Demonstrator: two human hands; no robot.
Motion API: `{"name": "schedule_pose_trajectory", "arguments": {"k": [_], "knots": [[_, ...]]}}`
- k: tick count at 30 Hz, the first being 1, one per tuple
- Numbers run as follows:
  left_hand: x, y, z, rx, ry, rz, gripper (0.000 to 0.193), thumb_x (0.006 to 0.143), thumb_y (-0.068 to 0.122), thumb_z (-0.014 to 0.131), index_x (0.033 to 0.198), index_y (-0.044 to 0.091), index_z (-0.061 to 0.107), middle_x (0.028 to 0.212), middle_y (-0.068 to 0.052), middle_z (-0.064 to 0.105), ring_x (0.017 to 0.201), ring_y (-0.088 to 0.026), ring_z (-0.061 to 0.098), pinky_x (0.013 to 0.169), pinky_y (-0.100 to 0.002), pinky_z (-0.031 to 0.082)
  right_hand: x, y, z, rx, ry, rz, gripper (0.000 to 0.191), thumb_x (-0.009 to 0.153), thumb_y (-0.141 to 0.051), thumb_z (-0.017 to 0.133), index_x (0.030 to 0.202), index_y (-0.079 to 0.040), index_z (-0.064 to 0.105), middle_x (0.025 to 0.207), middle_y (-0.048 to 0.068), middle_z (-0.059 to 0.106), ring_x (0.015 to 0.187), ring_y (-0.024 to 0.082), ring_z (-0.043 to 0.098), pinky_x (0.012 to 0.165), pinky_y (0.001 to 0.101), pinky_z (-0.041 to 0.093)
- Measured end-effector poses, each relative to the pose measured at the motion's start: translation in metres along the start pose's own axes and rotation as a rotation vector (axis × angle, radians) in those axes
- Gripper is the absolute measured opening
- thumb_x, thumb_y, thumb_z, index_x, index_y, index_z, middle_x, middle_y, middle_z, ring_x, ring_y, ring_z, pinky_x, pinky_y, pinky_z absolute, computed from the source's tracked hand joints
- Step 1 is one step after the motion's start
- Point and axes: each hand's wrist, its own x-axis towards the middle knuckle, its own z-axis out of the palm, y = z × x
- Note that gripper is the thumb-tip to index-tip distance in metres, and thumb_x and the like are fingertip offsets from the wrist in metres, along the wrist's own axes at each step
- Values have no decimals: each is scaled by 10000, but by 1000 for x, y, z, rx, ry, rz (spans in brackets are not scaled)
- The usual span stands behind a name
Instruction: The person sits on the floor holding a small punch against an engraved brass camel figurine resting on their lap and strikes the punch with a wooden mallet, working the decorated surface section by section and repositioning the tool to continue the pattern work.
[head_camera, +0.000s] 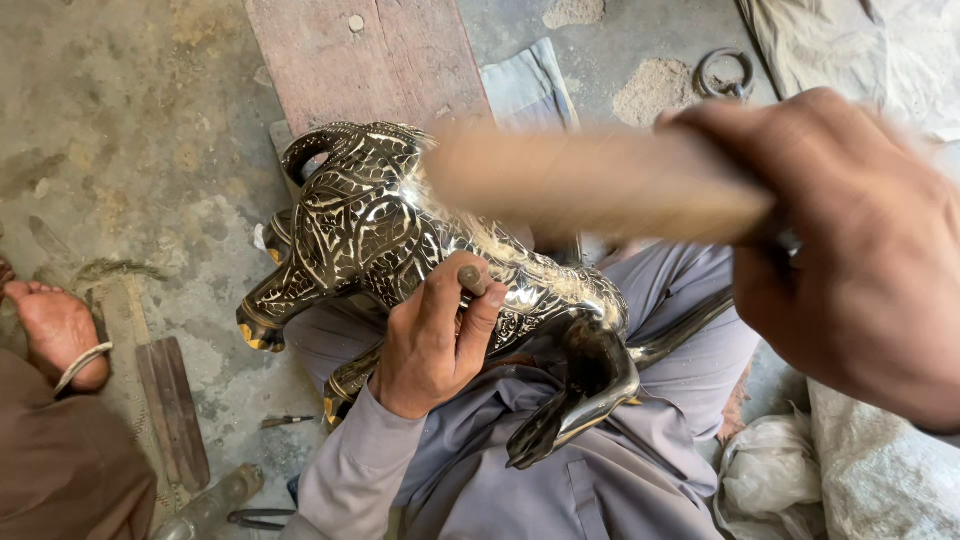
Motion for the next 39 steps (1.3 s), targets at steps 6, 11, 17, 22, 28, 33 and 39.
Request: {"name": "schedule_pose_trajectory", "arguments": {"k": [6, 11, 17, 22, 28, 33, 39], "knots": [[-1, -3, -2, 68, 17, 74, 298, 1053, 84, 656, 1278, -10, 485, 1156, -188, 663, 867, -306, 722, 668, -364, 581, 3, -1, 3, 78, 12, 9, 684, 802, -5, 675, 1450, -177, 536, 1026, 19, 684, 859, 222, 702, 745, 386, 583], [-3, -7, -4, 21, -23, 58, 371, 1069, 76, 667, 1351, -48, 462, 1086, -153, 663, 862, -290, 721, 714, -386, 592, 6, -6, 4, -197, 60, -255, 702, 720, 83, 678, 1380, -147, 620, 1085, 130, 677, 944, 335, 676, 806, 471, 559], [-1, -9, -4, 33, -20, 107, 346, 1065, 78, 659, 1353, 7, 481, 1187, -203, 675, 954, -329, 753, 738, -386, 607, 9, -19, 0, -30, 115, -226, 696, 654, 167, 641, 1326, -12, 626, 1045, 196, 655, 953, 357, 671, 833, 443, 564], [1, -9, -6, -2, -27, 89, 306, 1091, 102, 646, 1340, 24, 486, 1197, -181, 684, 971, -315, 762, 741, -377, 614, 6, -25, -3, 75, 140, -193, 621, 676, 167, 618, 1267, -20, 645, 1041, 197, 654, 990, 355, 677, 845, 431, 566], [1, -7, -6, 11, -24, 83, 283, 1103, 123, 629, 1323, -6, 507, 1192, -185, 670, 957, -334, 738, 767, -399, 599, -8, -11, -2, -301, 104, -223, 714, 625, 97, 676, 1316, -82, 672, 1021, 154, 685, 894, 334, 658, 815, 451, 553], [-2, -8, -9, 44, -51, 86, 292, 1078, 99, 604, 1331, -24, 526, 1203, -226, 655, 950, -388, 715, 758, -412, 583, -13, -12, -4, -290, 95, -234, 713, 640, 57, 696, 1330, -121, 657, 1026, 120, 689, 891, 306, 653, 785, 435, 543], [1, 1, -4, 5, 0, -77, 246, 1064, 128, 674, 1242, 1, 561, 977, -103, 700, 703, -199, 671, 611, -310, 544, -13, -19, -10, -307, 121, -237, 670, 645, 32, 733, 1294, -124, 676, 976, 99, 691, 851, 306, 648, 779, 439, 533]]}}
